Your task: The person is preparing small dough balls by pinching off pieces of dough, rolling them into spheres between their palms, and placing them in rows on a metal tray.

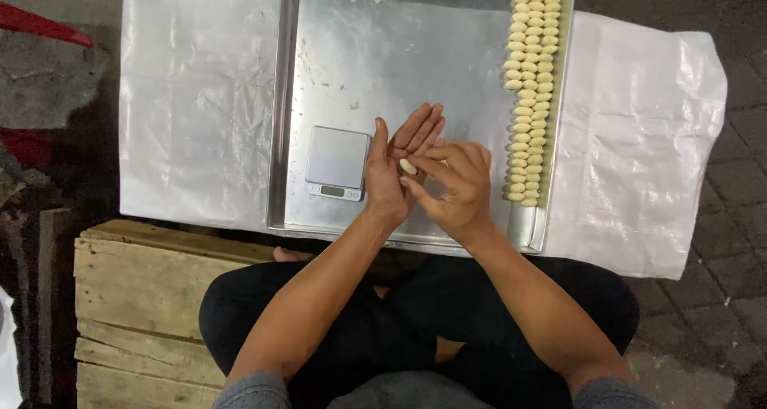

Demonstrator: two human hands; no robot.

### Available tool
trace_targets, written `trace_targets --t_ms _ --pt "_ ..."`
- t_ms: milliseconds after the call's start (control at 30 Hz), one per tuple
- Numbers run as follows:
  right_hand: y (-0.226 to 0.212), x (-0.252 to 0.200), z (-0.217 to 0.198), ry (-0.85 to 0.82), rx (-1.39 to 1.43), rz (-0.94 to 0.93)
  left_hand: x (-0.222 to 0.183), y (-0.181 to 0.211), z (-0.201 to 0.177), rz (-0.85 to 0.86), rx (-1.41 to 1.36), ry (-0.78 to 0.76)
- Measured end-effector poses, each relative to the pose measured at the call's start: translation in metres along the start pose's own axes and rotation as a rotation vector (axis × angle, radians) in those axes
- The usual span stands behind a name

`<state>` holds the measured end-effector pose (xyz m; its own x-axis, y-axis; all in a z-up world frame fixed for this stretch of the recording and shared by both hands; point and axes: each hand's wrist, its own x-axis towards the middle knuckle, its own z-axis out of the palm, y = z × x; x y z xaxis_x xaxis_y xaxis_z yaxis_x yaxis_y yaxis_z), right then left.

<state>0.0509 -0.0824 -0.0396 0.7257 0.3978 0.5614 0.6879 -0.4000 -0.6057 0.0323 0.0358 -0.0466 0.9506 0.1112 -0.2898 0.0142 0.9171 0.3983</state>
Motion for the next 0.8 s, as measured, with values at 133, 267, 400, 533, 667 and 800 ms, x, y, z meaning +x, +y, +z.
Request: trace_targets --t_ms 133,267,400,533,667,800 --pt "0.006 0.002 -0.001 -0.033 0.206 0.100 -0.001 -0.002 0.004 0.019 0.216 -0.004" --pt "0.035 0.010 -0.018 -0.096 0.361 0.195 -0.003 -0.003 0.002 0.033 0.506 0.149" --pt "0.105 0.016 -0.050 -0.100 0.047 0.252 0.002 -0.005 -0.008 0.059 0.476 0.182" --pt "0.165 0.006 -0.056 0.054 -0.222 0.277 0.001 -0.006 -0.004 0.096 0.591 0.215" --pt "0.189 0.005 -0.042 0.068 -0.550 0.098 -0.002 -0.004 0.001 0.104 0.617 0.233" --pt "0.195 0.000 -0.030 0.028 -0.724 0.182 0.000 -0.001 0.002 0.117 0.637 0.223"
